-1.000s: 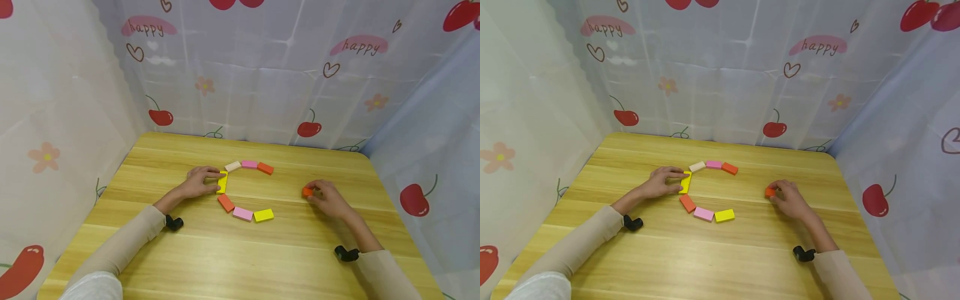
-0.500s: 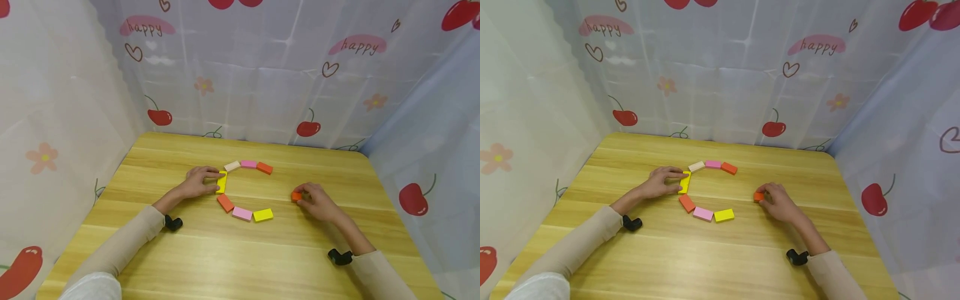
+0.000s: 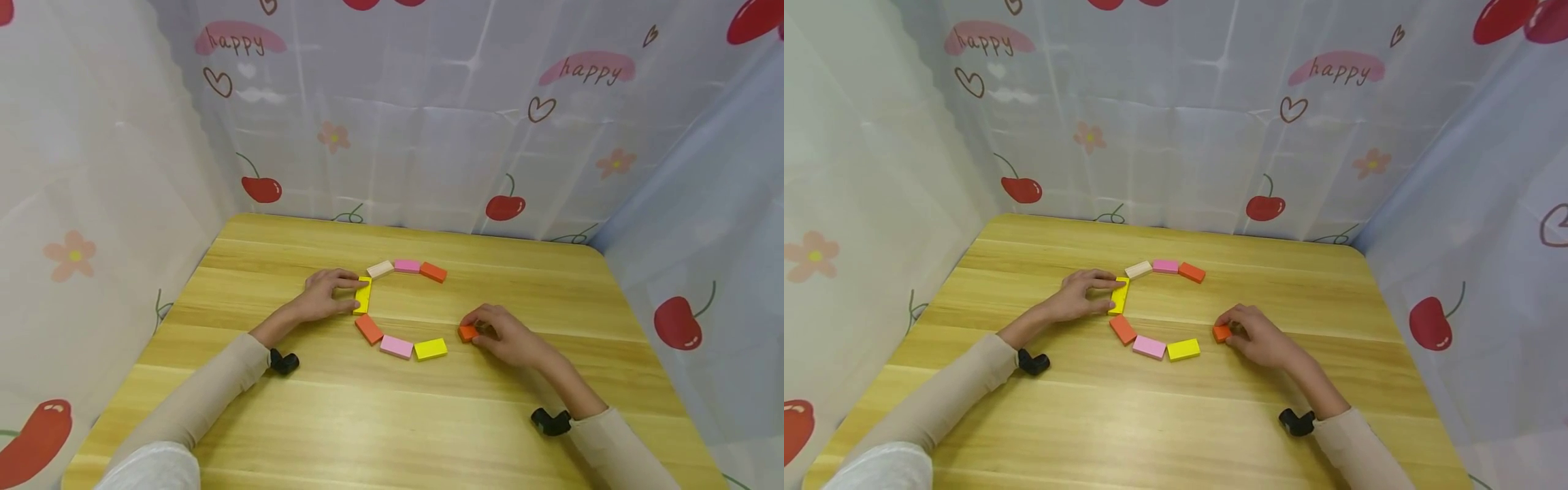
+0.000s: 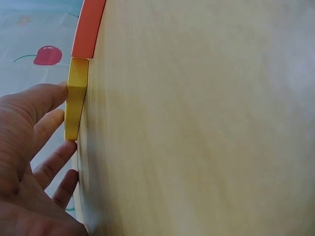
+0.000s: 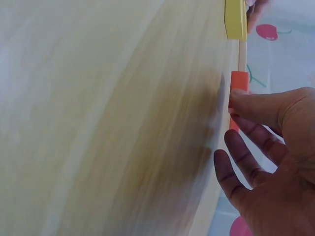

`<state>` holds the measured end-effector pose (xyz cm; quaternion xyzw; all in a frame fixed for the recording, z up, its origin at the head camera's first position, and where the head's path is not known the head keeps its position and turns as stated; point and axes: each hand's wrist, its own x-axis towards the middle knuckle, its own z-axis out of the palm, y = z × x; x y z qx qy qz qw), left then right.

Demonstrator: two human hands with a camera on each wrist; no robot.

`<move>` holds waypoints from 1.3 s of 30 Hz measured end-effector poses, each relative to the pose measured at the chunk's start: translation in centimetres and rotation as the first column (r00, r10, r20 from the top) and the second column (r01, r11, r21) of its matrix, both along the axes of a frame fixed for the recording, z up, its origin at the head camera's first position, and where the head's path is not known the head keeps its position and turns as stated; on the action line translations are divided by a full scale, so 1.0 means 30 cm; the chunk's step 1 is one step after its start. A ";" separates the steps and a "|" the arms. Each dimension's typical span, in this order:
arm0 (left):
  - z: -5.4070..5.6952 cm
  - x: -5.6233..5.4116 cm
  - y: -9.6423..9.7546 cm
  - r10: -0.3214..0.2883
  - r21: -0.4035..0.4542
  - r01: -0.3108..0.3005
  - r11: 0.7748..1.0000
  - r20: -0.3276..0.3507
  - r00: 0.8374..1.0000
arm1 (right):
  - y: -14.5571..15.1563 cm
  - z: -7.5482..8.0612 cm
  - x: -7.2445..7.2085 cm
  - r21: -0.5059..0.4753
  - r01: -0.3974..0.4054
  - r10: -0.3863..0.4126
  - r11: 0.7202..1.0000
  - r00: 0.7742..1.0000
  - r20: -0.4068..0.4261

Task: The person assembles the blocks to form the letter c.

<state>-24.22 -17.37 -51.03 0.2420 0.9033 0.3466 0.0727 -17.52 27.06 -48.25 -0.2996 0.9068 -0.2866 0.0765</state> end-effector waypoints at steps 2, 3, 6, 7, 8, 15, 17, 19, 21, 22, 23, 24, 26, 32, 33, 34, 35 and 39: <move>0.002 0.000 0.000 -0.001 -0.003 0.001 1.000 0.003 1.000 | -0.010 0.005 0.006 0.007 -0.025 0.025 1.000 1.000 0.008; 0.003 0.000 0.000 -0.001 -0.003 0.001 1.000 0.006 1.000 | -0.015 0.008 0.008 0.013 -0.034 0.034 0.999 0.999 0.009; 0.003 -0.001 -0.001 -0.001 -0.005 0.001 1.000 0.011 1.000 | -0.027 0.013 0.014 0.034 -0.064 0.063 0.997 0.998 0.008; 0.003 -0.001 -0.001 -0.001 -0.007 0.001 1.000 0.011 1.000 | -0.031 0.014 0.014 0.040 -0.073 0.073 0.997 0.997 0.006; 0.002 -0.001 -0.001 0.000 -0.007 0.000 1.000 0.009 1.000 | -0.035 0.015 0.015 0.044 -0.082 0.082 0.996 0.997 0.005; 0.001 0.000 0.000 0.003 -0.004 -0.003 1.000 0.001 1.000 | -0.052 0.013 0.011 0.056 -0.125 0.125 0.991 0.992 0.006; 0.002 0.001 0.000 0.004 -0.005 -0.004 1.000 0.000 1.000 | -0.055 0.011 0.009 0.058 -0.130 0.130 0.990 0.992 0.001; 0.003 0.003 0.001 0.005 -0.004 -0.005 1.000 0.001 1.000 | -0.058 0.009 0.007 0.061 -0.128 0.128 0.990 0.992 -0.005; 0.005 0.004 0.001 0.004 -0.002 -0.004 1.000 0.003 1.000 | -0.062 0.008 0.004 0.060 -0.126 0.127 0.990 0.992 -0.010; 0.006 0.005 0.001 0.004 0.003 -0.004 1.000 0.005 1.000 | -0.064 0.008 0.003 0.062 -0.124 0.125 0.990 0.992 -0.011; 0.006 0.005 0.001 0.003 0.006 -0.003 1.000 0.006 1.000 | -0.066 0.007 0.002 0.064 -0.122 0.123 0.990 0.992 -0.011; 0.006 0.004 0.001 0.002 0.007 -0.002 1.000 0.006 1.000 | -0.068 0.008 0.001 0.065 -0.121 0.122 0.991 0.993 -0.010; 0.005 0.003 0.001 0.001 0.009 -0.001 1.000 0.004 1.000 | -0.073 0.009 0.000 0.065 -0.120 0.121 0.991 0.993 -0.009; 0.001 -0.001 0.001 0.003 -0.002 -0.003 1.000 0.001 1.000 | -0.087 0.010 -0.001 0.054 -0.107 0.107 0.993 0.994 -0.004; 0.000 -0.001 0.001 0.005 -0.005 -0.005 1.000 0.003 1.000 | -0.088 0.008 -0.002 0.051 -0.105 0.105 0.993 0.994 -0.002; -0.001 -0.001 0.001 0.007 -0.005 -0.007 1.000 0.005 1.000 | -0.089 0.007 -0.003 0.050 -0.104 0.104 0.993 0.995 -0.001; -0.001 -0.001 0.000 0.009 -0.005 -0.009 1.000 0.007 1.000 | -0.090 0.005 -0.003 0.049 -0.103 0.103 0.993 0.995 0.000; -0.005 -0.001 0.000 0.009 -0.002 -0.009 1.000 0.010 1.000 | -0.093 0.000 -0.005 0.040 -0.107 0.107 0.993 0.994 0.001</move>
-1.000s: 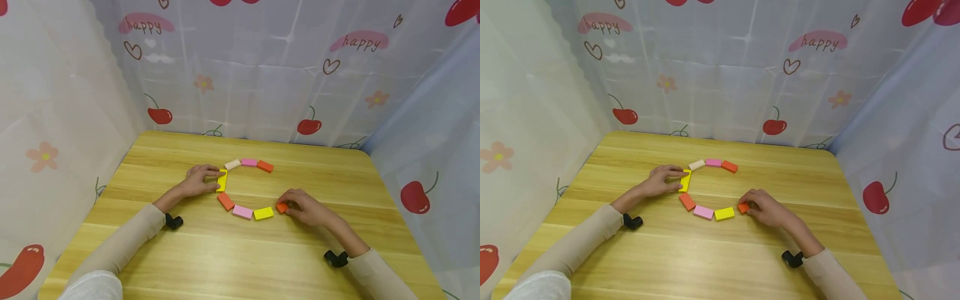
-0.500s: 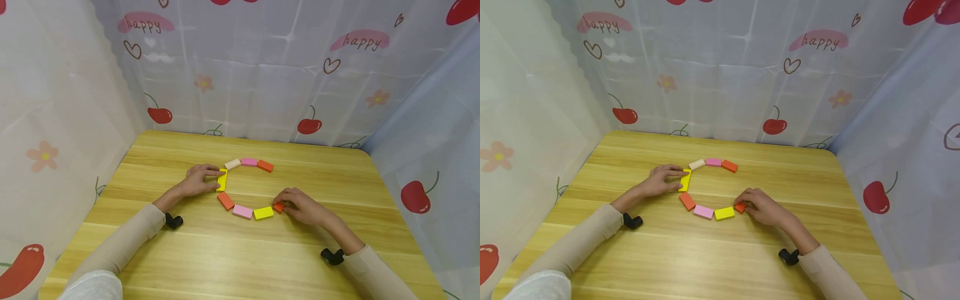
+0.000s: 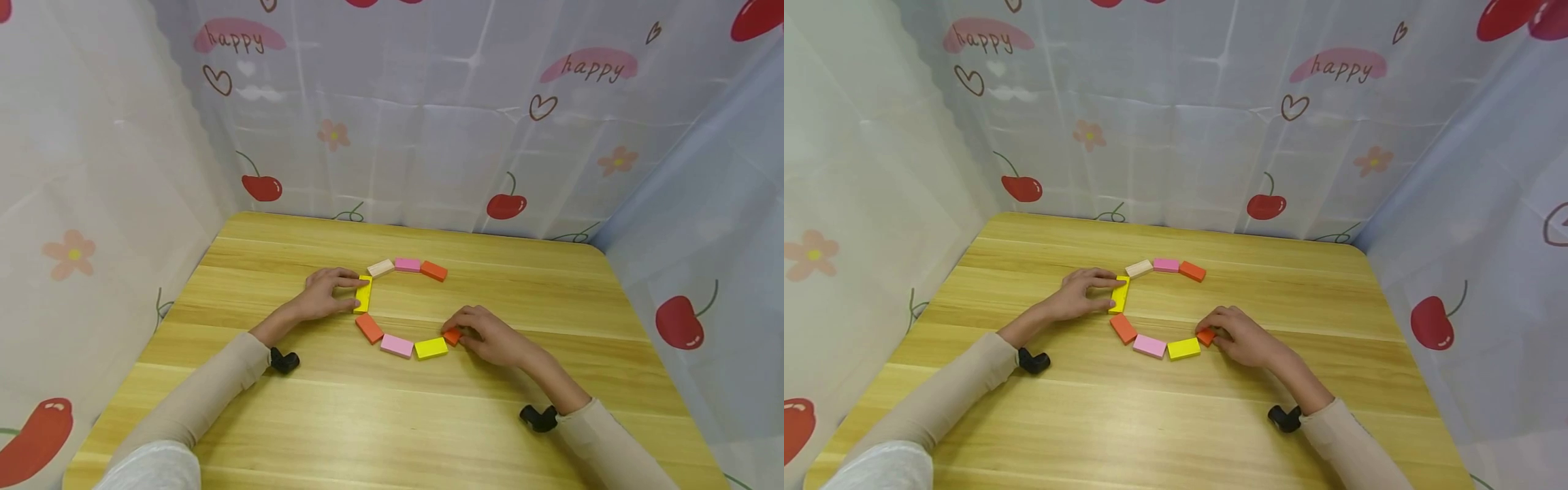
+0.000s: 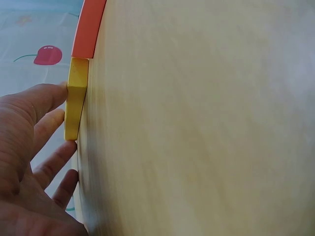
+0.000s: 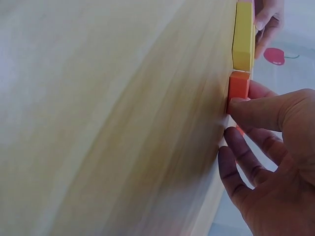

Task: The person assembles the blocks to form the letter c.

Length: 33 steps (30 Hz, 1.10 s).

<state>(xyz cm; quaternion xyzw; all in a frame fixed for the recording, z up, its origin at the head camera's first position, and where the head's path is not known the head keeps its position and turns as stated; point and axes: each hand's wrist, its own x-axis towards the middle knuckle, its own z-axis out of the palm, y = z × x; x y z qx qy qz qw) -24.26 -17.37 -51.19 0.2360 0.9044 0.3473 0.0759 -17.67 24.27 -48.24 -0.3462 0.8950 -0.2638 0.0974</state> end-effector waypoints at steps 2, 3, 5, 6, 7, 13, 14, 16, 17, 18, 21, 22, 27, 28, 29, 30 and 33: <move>-0.002 -0.001 -0.001 -0.001 0.001 0.001 1.000 0.001 1.000 | -0.001 0.000 0.000 -0.004 -0.002 0.002 1.000 1.000 -0.002; -0.003 -0.001 -0.001 -0.002 0.002 0.002 1.000 0.001 1.000 | -0.001 0.000 0.000 -0.006 -0.004 0.004 1.000 1.000 -0.004; -0.004 -0.002 -0.001 0.000 0.002 0.000 1.000 0.004 1.000 | -0.002 -0.001 0.001 -0.011 -0.005 0.005 1.000 1.000 -0.008; -0.004 -0.003 -0.002 0.001 0.001 -0.001 1.000 0.003 1.000 | -0.002 -0.001 0.001 -0.014 -0.006 0.006 1.000 1.000 -0.009; -0.004 -0.003 -0.002 0.001 0.000 -0.001 1.000 0.002 1.000 | -0.002 -0.002 0.001 -0.015 -0.007 0.007 1.000 1.000 -0.011; -0.001 -0.001 -0.002 -0.002 -0.006 0.002 1.000 -0.008 1.000 | 0.001 -0.006 0.004 -0.020 -0.004 0.004 1.000 1.000 -0.008; 0.000 -0.001 -0.001 -0.001 -0.006 0.001 1.000 -0.008 1.000 | 0.002 -0.007 0.005 -0.021 0.000 0.000 1.000 1.000 -0.008; 0.000 0.000 0.000 0.003 -0.004 -0.003 1.000 -0.008 1.000 | 0.006 -0.008 0.008 -0.022 0.006 -0.006 1.000 1.000 -0.018; -0.001 0.001 0.000 0.004 -0.004 -0.004 1.000 -0.007 1.000 | 0.009 -0.008 0.010 -0.024 0.007 -0.008 1.000 1.000 -0.029; -0.002 0.002 0.001 0.005 -0.005 -0.005 1.000 -0.008 1.000 | 0.013 -0.010 0.012 -0.022 0.011 -0.012 1.000 0.999 -0.039; 0.004 0.001 0.005 0.008 -0.009 -0.008 1.000 -0.014 1.000 | 0.027 -0.004 0.010 -0.018 0.026 -0.027 0.999 0.998 -0.057; 0.005 0.000 0.007 0.012 -0.009 -0.012 1.000 -0.016 1.000 | 0.033 -0.003 0.009 -0.015 0.034 -0.035 0.999 0.998 -0.058; 0.005 -0.001 0.019 0.045 0.013 -0.044 0.999 -0.010 0.999 | 0.057 0.009 0.009 0.009 0.075 -0.074 0.997 0.997 -0.032; 0.002 -0.002 0.021 0.050 0.017 -0.050 0.999 -0.007 0.999 | 0.060 0.011 0.010 0.012 0.079 -0.078 0.997 0.997 -0.029; 0.002 -0.001 0.021 0.056 0.020 -0.056 0.998 0.001 0.998 | 0.064 0.013 0.011 0.015 0.082 -0.082 0.997 0.996 -0.028; 0.002 -0.001 0.021 0.060 0.020 -0.061 0.998 0.005 0.998 | 0.067 0.015 0.011 0.018 0.083 -0.083 0.996 0.996 -0.029; 0.006 -0.001 0.017 0.072 0.025 -0.072 0.997 0.016 0.997 | 0.073 0.019 0.009 0.022 0.088 -0.088 0.996 0.996 -0.025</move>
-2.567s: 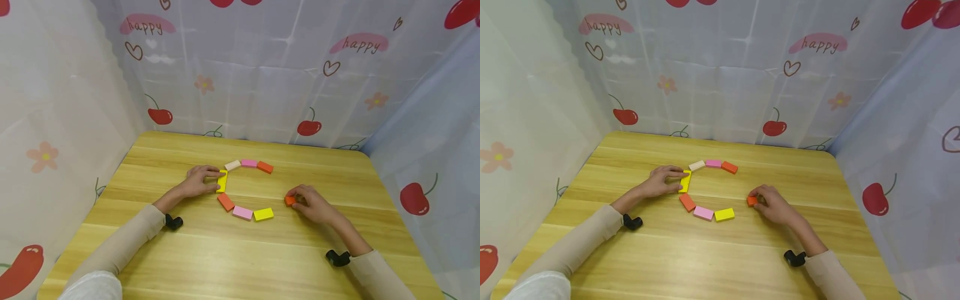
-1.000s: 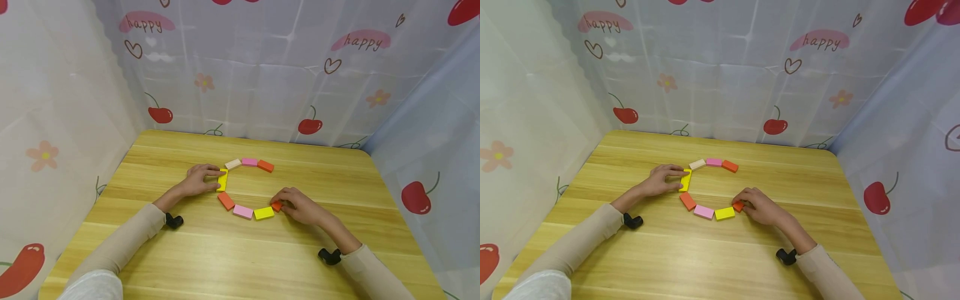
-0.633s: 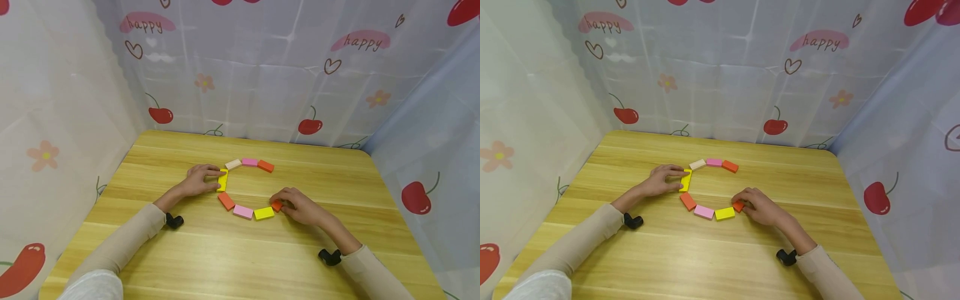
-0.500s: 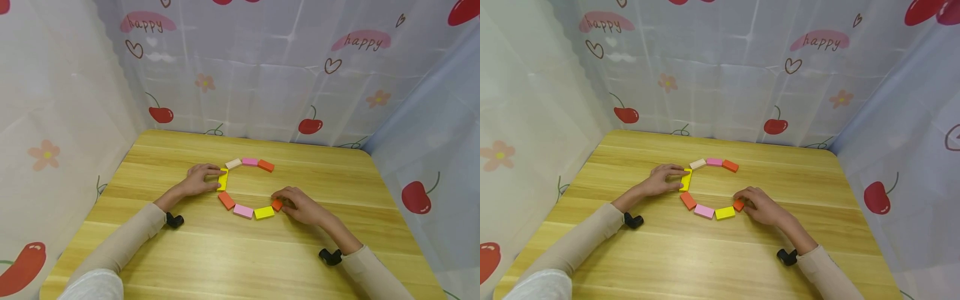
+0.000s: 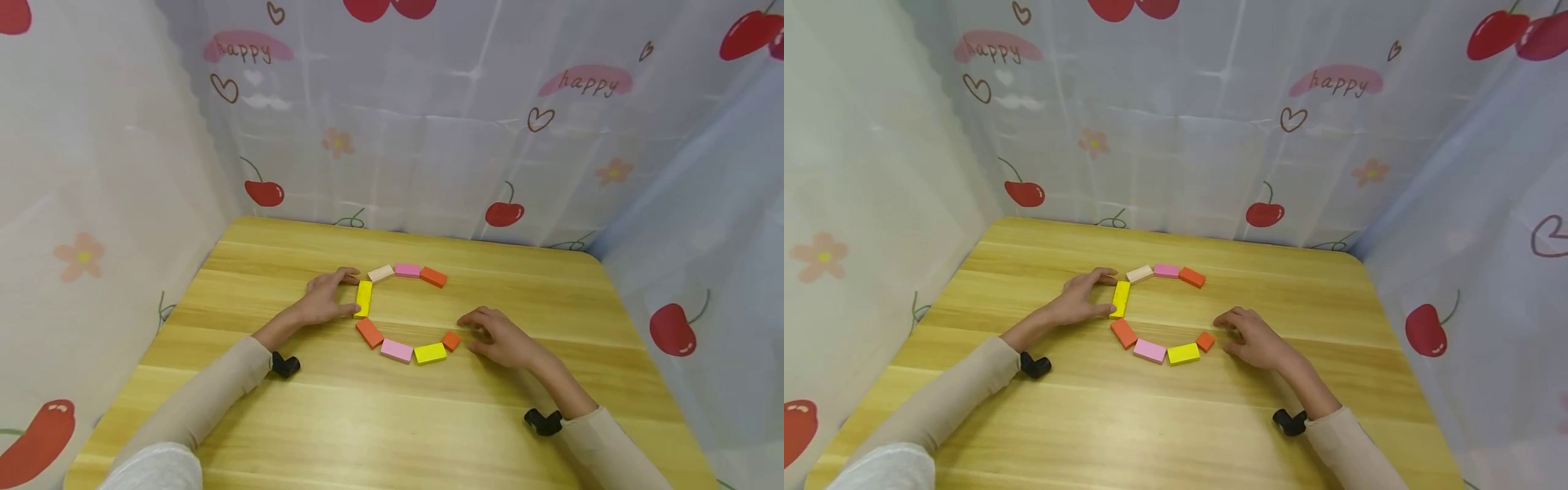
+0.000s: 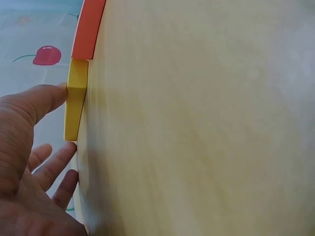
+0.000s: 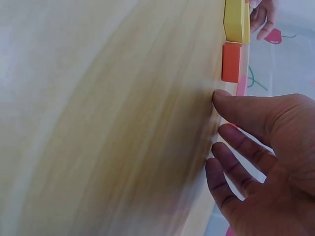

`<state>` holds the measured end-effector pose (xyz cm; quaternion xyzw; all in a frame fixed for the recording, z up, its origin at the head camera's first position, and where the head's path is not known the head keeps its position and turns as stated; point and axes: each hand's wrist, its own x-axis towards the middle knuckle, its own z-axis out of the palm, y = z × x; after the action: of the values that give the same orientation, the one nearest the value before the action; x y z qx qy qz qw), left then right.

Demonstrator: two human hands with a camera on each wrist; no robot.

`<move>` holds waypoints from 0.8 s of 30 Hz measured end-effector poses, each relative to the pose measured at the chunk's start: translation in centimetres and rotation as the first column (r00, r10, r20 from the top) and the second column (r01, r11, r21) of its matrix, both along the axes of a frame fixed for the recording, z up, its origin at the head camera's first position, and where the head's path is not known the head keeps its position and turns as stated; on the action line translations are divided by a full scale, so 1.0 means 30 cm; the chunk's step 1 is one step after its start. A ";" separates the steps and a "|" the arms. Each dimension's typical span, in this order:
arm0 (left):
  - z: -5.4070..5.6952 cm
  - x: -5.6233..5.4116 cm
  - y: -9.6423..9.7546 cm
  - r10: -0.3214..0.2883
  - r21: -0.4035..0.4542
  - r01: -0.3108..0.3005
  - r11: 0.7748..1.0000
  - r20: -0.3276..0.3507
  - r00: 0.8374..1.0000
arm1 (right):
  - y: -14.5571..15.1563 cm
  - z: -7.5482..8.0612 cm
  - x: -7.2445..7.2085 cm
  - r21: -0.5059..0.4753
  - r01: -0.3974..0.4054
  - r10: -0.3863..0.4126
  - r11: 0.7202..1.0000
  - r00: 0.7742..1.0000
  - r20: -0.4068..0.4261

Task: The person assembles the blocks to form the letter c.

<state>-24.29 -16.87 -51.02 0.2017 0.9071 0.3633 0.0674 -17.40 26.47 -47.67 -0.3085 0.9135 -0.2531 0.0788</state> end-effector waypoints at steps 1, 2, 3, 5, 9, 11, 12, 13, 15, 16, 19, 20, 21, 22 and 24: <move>0.000 0.001 0.001 0.003 0.008 -0.003 1.000 0.003 1.000 | 0.004 -0.001 0.000 0.004 0.003 -0.003 1.000 1.000 -0.001; 0.001 0.003 0.002 0.003 0.015 -0.003 1.000 0.005 1.000 | 0.009 -0.001 0.001 0.005 0.004 -0.004 1.000 1.000 0.000; 0.000 0.003 0.004 0.001 0.020 -0.002 1.000 0.005 1.000 | 0.014 -0.001 0.002 0.004 0.006 -0.006 1.000 1.000 0.001; -0.001 0.001 0.005 -0.005 0.021 0.005 1.000 0.003 1.000 | 0.022 -0.004 0.004 0.003 0.014 -0.014 1.000 1.000 0.004; -0.001 -0.006 0.004 -0.012 0.016 0.012 1.000 0.008 1.000 | 0.036 -0.009 0.004 -0.003 0.018 -0.018 1.000 1.000 0.006; 0.001 -0.006 0.002 -0.012 0.016 0.012 1.000 0.012 1.000 | 0.040 -0.009 0.000 -0.003 0.012 -0.012 1.000 1.000 0.006; 0.002 -0.006 0.002 -0.013 0.016 0.013 1.000 0.013 1.000 | 0.043 -0.008 -0.003 -0.002 0.009 -0.009 1.000 1.000 0.008; 0.002 -0.006 0.002 -0.014 0.016 0.014 1.000 0.017 1.000 | 0.047 -0.006 -0.005 0.001 0.012 -0.012 1.000 1.000 0.011; 0.001 -0.004 0.004 -0.017 0.016 0.017 1.000 0.020 1.000 | 0.056 0.002 -0.009 0.008 0.020 -0.020 1.000 1.000 0.022; 0.002 -0.002 0.005 -0.018 0.018 0.018 1.000 0.025 1.000 | 0.063 0.007 -0.012 0.011 0.026 -0.026 1.000 0.999 0.027; 0.003 -0.002 0.006 -0.019 0.025 0.018 1.000 0.039 0.999 | 0.084 0.020 -0.024 0.024 0.064 -0.065 0.998 0.997 0.035; 0.005 -0.002 0.004 -0.020 0.026 0.019 0.999 0.039 0.999 | 0.091 0.022 -0.031 0.025 0.081 -0.082 0.996 0.996 0.034; 0.008 -0.002 0.001 -0.020 0.029 0.019 0.999 0.044 0.999 | 0.098 0.024 -0.037 0.028 0.104 -0.105 0.994 0.994 0.033; 0.014 0.000 -0.004 -0.020 0.030 0.018 0.999 0.047 0.999 | 0.104 0.024 -0.044 0.034 0.128 -0.129 0.991 0.991 0.025; 0.023 0.002 -0.021 -0.011 0.001 0.011 1.000 0.033 0.999 | 0.114 0.025 -0.058 0.050 0.189 -0.189 0.981 0.982 0.003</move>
<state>-24.24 -17.50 -50.32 0.2006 0.9046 0.3666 0.0843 -19.12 29.90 -46.93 -0.2173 0.9444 -0.2380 0.0658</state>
